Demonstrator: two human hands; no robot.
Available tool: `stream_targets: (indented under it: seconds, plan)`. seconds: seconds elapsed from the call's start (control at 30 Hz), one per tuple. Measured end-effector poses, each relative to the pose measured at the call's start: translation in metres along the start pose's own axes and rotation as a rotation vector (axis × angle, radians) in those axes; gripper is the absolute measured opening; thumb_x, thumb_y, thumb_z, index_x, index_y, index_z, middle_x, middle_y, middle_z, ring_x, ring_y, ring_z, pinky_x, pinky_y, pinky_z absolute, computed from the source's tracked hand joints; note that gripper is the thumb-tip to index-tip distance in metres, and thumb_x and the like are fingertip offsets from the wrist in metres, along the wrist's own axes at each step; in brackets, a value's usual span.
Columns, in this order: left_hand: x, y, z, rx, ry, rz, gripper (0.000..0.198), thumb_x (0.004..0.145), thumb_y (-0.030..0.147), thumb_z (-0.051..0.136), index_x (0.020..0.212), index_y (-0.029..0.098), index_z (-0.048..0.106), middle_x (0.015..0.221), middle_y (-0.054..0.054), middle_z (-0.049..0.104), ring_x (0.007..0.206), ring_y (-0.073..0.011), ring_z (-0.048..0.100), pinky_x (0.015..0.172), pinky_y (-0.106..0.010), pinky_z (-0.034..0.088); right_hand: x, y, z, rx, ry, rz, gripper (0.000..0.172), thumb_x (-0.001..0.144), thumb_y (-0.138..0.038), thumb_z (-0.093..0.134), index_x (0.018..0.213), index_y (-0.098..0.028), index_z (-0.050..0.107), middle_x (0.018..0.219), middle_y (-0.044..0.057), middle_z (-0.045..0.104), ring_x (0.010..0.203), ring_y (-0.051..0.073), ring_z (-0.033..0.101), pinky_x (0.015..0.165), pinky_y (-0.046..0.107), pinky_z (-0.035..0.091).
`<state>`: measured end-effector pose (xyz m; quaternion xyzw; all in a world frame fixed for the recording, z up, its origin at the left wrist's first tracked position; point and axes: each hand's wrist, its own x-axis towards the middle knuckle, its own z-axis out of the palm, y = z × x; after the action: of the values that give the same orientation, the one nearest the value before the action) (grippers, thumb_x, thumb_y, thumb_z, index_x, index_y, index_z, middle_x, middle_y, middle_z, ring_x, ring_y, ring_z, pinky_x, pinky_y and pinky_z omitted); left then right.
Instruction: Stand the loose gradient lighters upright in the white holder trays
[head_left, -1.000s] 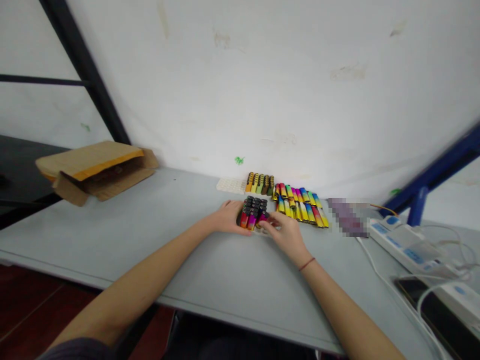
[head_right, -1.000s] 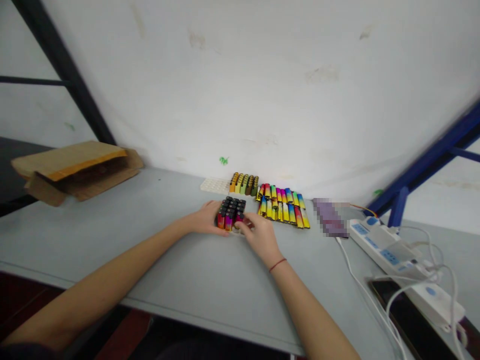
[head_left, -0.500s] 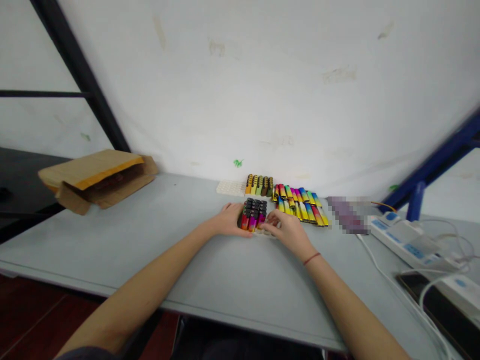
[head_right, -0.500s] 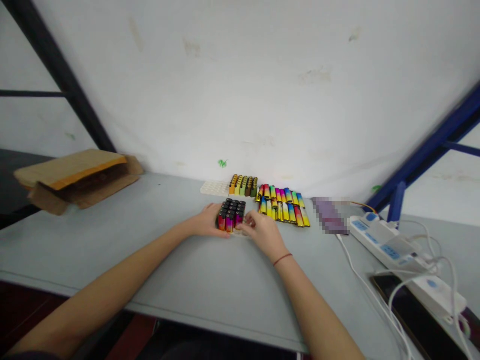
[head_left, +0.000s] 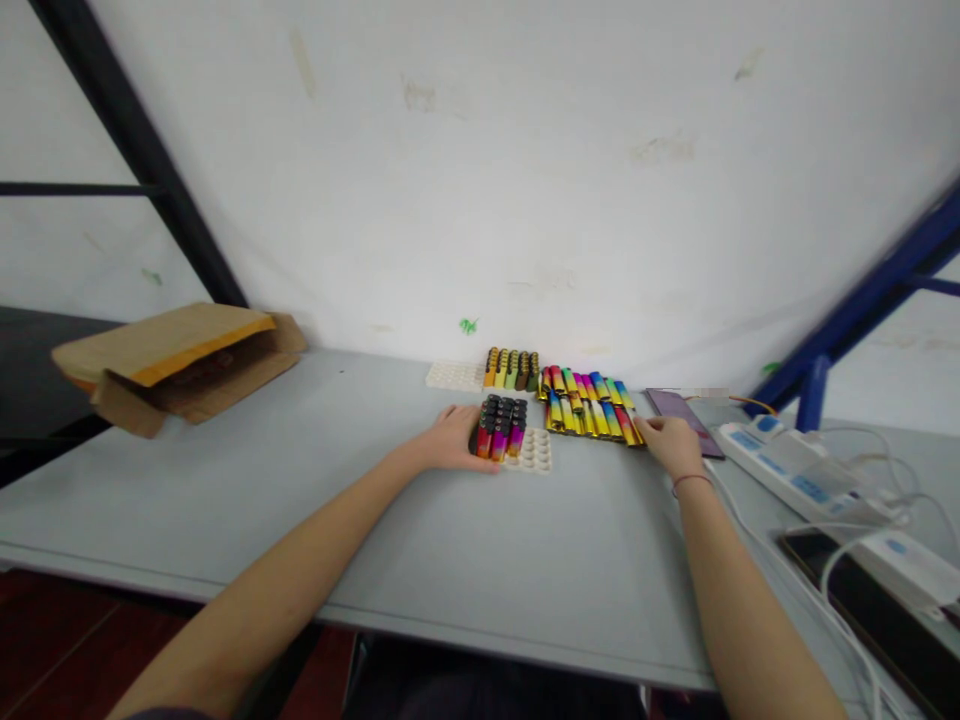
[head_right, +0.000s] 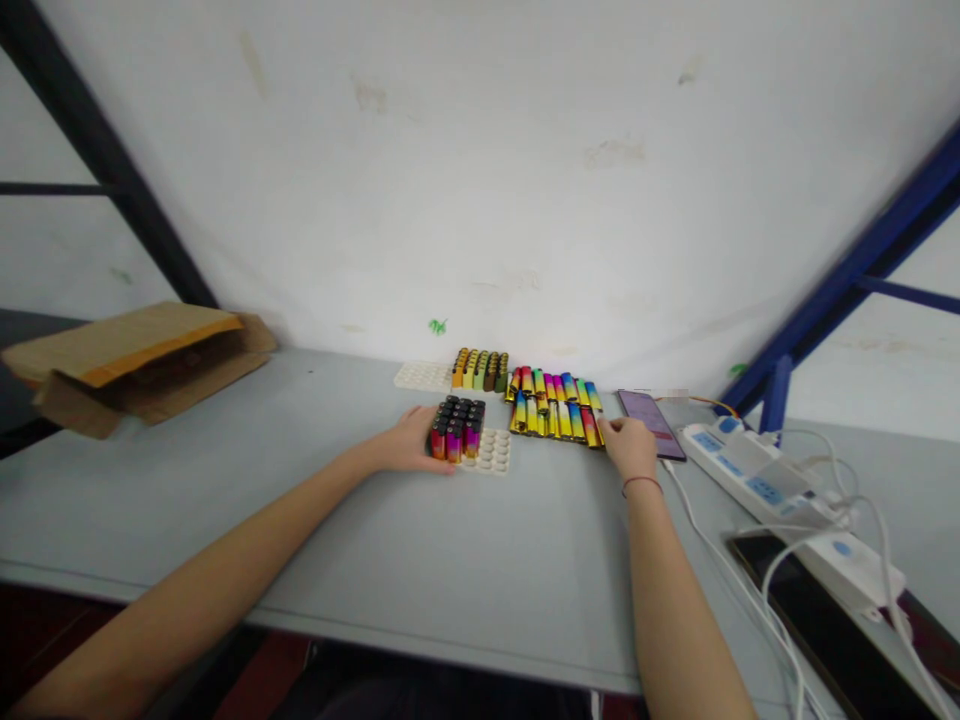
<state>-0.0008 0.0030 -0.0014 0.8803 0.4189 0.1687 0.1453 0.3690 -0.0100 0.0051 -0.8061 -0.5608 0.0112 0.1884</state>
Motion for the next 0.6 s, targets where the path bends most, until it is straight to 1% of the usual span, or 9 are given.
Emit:
stream_targets:
  seconds: [0.13,0.23,0.33,0.47,0.53,0.6]
  plan:
    - [-0.0002,0.0006,-0.0006,0.005,-0.01,0.003,0.081,0.062,0.063,0.073,0.123,0.018,0.049,0.119,-0.011,0.059,0.114,-0.0338,0.052,0.102,-0.045,0.031,0.0025,-0.0024,0.0022,0.024,0.018,-0.009,0.035,0.085,-0.033,0.05,0.084,-0.01,0.076,0.082,0.017,0.073,0.08,0.027,0.068,0.059,0.028,0.041]
    - [-0.0005,0.0013,-0.001,0.005,-0.008,0.005,0.081,0.062,0.064,0.073,0.123,0.017,0.049,0.119,-0.012,0.058,0.115,-0.0341,0.051,0.103,-0.046,0.031,0.0039,-0.0014,0.002,0.035,0.013,-0.023,0.035,0.084,-0.035,0.052,0.085,-0.009,0.076,0.082,0.017,0.073,0.079,0.027,0.068,0.059,0.029,0.04]
    - [-0.0007,0.0011,-0.0009,0.005,-0.007,-0.01,0.082,0.06,0.064,0.074,0.123,0.018,0.049,0.119,-0.012,0.059,0.114,-0.034,0.052,0.102,-0.046,0.031,0.0042,-0.0007,0.0022,0.018,-0.007,-0.033,0.036,0.082,-0.039,0.054,0.08,-0.011,0.076,0.076,0.016,0.073,0.075,0.027,0.068,0.057,0.029,0.039]
    - [-0.0003,-0.0005,-0.0002,0.008,-0.004,-0.009,0.083,0.06,0.065,0.073,0.124,0.017,0.049,0.119,-0.012,0.059,0.114,-0.0345,0.052,0.103,-0.046,0.031,0.0037,-0.0013,0.0012,0.07,0.002,-0.031,0.03,0.08,-0.033,0.054,0.07,-0.012,0.073,0.072,0.016,0.071,0.073,0.026,0.067,0.056,0.029,0.038]
    - [-0.0001,-0.0011,0.0001,0.009,-0.002,0.002,0.083,0.061,0.065,0.072,0.124,0.017,0.049,0.119,-0.012,0.058,0.115,-0.0349,0.052,0.103,-0.046,0.032,0.0037,-0.0014,-0.0017,0.174,0.06,0.002,0.025,0.077,-0.031,0.054,0.068,-0.012,0.068,0.073,0.017,0.071,0.074,0.027,0.066,0.059,0.03,0.041]
    - [0.0,-0.0011,0.0,0.008,-0.007,0.008,0.082,0.062,0.065,0.071,0.124,0.017,0.049,0.119,-0.012,0.059,0.114,-0.0348,0.052,0.102,-0.046,0.032,0.0035,-0.002,-0.0063,0.363,0.168,0.054,0.021,0.076,-0.031,0.053,0.074,-0.013,0.063,0.075,0.016,0.07,0.072,0.025,0.065,0.062,0.03,0.043]
